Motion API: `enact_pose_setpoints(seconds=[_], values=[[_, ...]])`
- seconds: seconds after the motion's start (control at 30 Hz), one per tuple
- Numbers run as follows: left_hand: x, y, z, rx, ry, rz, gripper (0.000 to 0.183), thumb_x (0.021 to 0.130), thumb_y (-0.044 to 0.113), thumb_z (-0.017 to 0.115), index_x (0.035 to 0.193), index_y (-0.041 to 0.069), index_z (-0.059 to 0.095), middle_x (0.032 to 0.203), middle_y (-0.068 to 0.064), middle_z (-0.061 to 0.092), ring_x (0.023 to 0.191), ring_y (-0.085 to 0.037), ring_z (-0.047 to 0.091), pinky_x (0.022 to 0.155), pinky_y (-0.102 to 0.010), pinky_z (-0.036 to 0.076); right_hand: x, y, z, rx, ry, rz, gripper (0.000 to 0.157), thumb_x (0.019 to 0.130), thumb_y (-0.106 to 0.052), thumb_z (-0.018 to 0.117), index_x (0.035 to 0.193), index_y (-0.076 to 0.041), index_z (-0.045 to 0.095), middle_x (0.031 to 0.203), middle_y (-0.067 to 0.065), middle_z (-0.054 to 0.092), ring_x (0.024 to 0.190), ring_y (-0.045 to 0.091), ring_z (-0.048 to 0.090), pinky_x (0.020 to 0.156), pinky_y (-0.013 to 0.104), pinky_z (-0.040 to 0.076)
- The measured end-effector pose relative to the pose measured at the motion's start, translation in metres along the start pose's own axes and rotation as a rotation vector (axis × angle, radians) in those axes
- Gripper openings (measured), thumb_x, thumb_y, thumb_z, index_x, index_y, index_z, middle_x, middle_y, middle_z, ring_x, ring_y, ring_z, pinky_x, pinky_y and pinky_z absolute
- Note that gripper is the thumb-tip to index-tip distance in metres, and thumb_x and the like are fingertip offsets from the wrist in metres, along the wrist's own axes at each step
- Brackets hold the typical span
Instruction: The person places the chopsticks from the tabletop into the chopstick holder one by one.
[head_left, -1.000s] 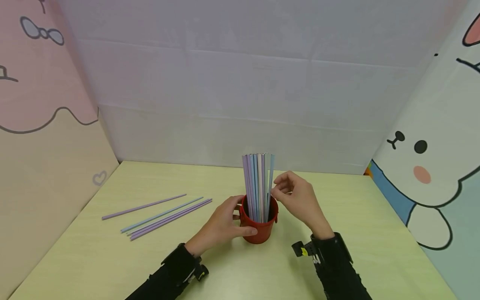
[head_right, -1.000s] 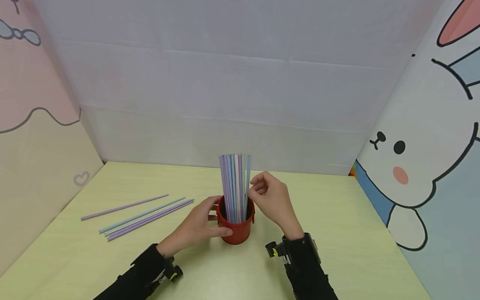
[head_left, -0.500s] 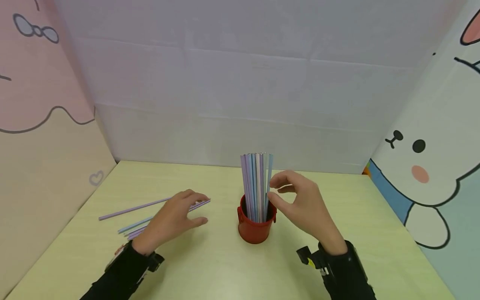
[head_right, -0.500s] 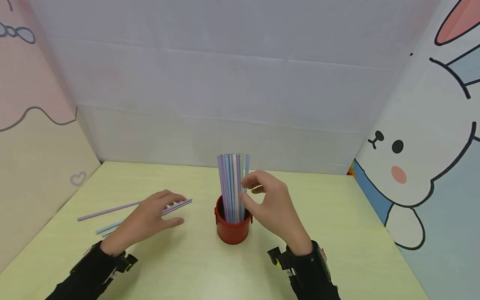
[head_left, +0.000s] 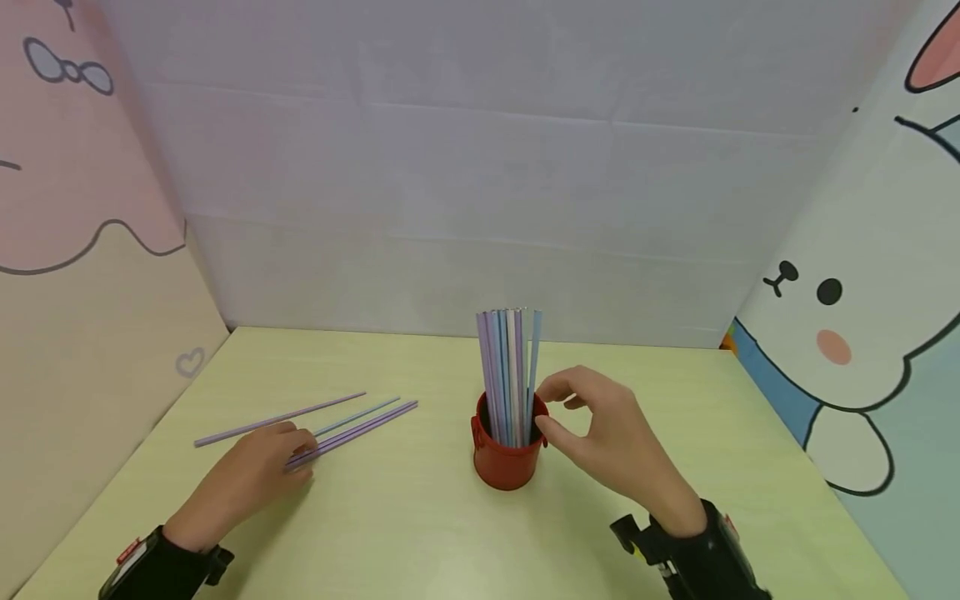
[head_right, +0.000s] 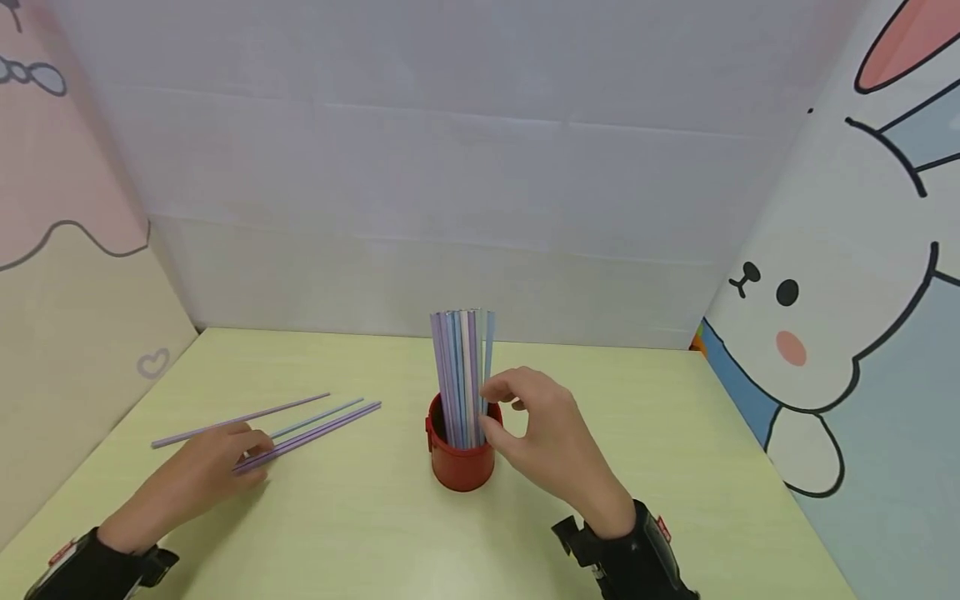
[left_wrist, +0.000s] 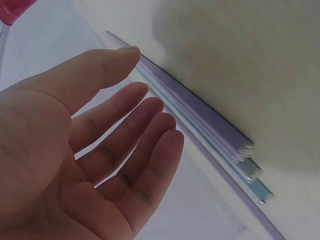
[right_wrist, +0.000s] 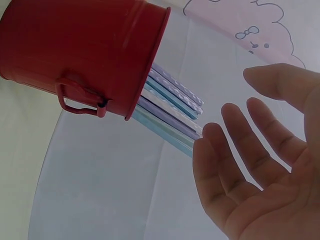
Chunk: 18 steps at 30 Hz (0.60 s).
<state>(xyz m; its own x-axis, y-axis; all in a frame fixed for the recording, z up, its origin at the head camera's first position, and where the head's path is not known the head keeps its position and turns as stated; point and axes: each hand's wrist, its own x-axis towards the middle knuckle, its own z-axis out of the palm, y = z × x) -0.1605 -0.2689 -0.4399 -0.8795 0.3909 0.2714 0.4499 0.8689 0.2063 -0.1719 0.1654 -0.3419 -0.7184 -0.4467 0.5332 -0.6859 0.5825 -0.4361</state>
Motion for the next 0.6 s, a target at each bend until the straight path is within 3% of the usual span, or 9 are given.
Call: enact_pose_setpoints(seconds=[0.4,0.6], values=[[-0.01,-0.0085,0.0022,-0.039,-0.05,-0.028,0.024,0.074,0.011,0.078,0.092,0.019,0.065,0.081,0.011,0.054,0.072,-0.005,0.048,0.062,-0.027,0.046,-0.0057,0.0027,0.0031,-0.002,-0.016,0.02,0.027,0.082,-0.017,0.075,0.104,-0.019,0.06,0.099,-0.007,0.061,0.091,0.003,0.053,0.073,0.032,0.055],[-0.009,-0.01,0.0016,-0.1,-0.117,-0.032,0.021,0.076,0.008,0.076,0.084,0.021,0.062,0.075,0.015,0.053,0.068,-0.002,0.048,0.059,-0.025,0.046,-0.0071,0.0029,0.0032,-0.003,-0.018,0.013,0.029,0.082,-0.017,0.075,0.104,-0.024,0.058,0.1,-0.007,0.061,0.092,0.003,0.053,0.074,0.031,0.055]])
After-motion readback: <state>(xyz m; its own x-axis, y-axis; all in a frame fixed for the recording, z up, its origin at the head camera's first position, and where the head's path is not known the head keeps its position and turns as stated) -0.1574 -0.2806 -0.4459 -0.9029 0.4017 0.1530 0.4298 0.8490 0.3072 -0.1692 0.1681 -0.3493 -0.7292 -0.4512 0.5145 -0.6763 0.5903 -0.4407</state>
